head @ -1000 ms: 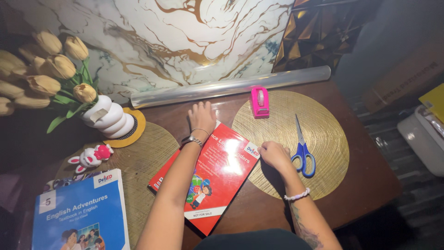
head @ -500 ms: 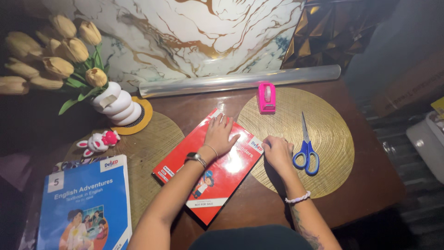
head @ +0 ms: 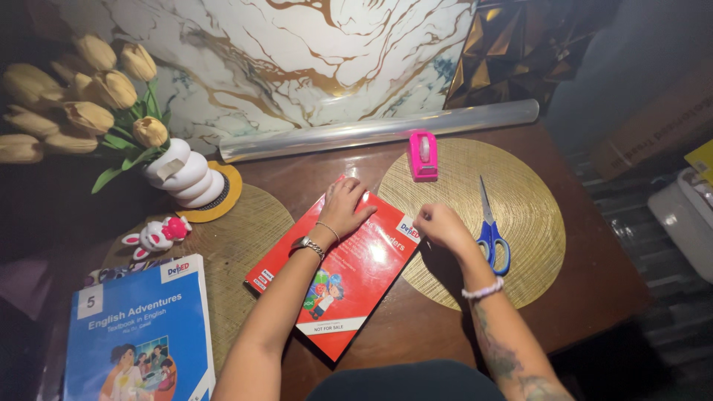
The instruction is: The person covers a red textbook with clear plastic film, smoothing it and taping the edges. They then pick up a yellow textbook and begin to cover it with the same plastic film.
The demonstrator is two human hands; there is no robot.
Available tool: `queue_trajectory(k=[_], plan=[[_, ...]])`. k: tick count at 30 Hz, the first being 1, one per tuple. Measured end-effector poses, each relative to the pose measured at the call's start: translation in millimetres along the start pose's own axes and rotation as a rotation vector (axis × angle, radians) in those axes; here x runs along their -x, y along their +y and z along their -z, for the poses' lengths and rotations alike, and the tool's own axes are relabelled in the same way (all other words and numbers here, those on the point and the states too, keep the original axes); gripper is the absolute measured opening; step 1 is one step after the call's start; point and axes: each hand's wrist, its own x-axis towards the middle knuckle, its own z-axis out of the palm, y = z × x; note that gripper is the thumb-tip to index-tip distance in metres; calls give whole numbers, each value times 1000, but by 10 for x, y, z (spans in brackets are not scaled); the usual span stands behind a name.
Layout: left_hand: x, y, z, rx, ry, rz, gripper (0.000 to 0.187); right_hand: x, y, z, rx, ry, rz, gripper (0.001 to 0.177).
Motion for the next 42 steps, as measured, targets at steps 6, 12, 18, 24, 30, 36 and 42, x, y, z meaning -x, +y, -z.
queue_trajectory(k=[6,12,18,24,30,36,42], plan=[[57,85,24,85,144,109,107,-737,69,-191,132,-136,169,19],[63,-60,-78,200,306,200,103,-1259,-274,-616,18,-82,219,26],[79,-116,-138,200,319,234,94,-1395,-631,-882,-212,-19,85,22],[23,-175,-117,246,366,245,64,-1741,-357,-1043,-302,-72,64,18],[-87,-275,-225,125,234,198,25,-1944,-122,-1106,-352,-182,47,27],[-250,-380,-233,-111,88,141,17,-1888,-118,-1003,-395,-255,-6,24],[-332,-488,-315,-212,28,276,20,-1589,-161,-809,-327,-229,-60,15]])
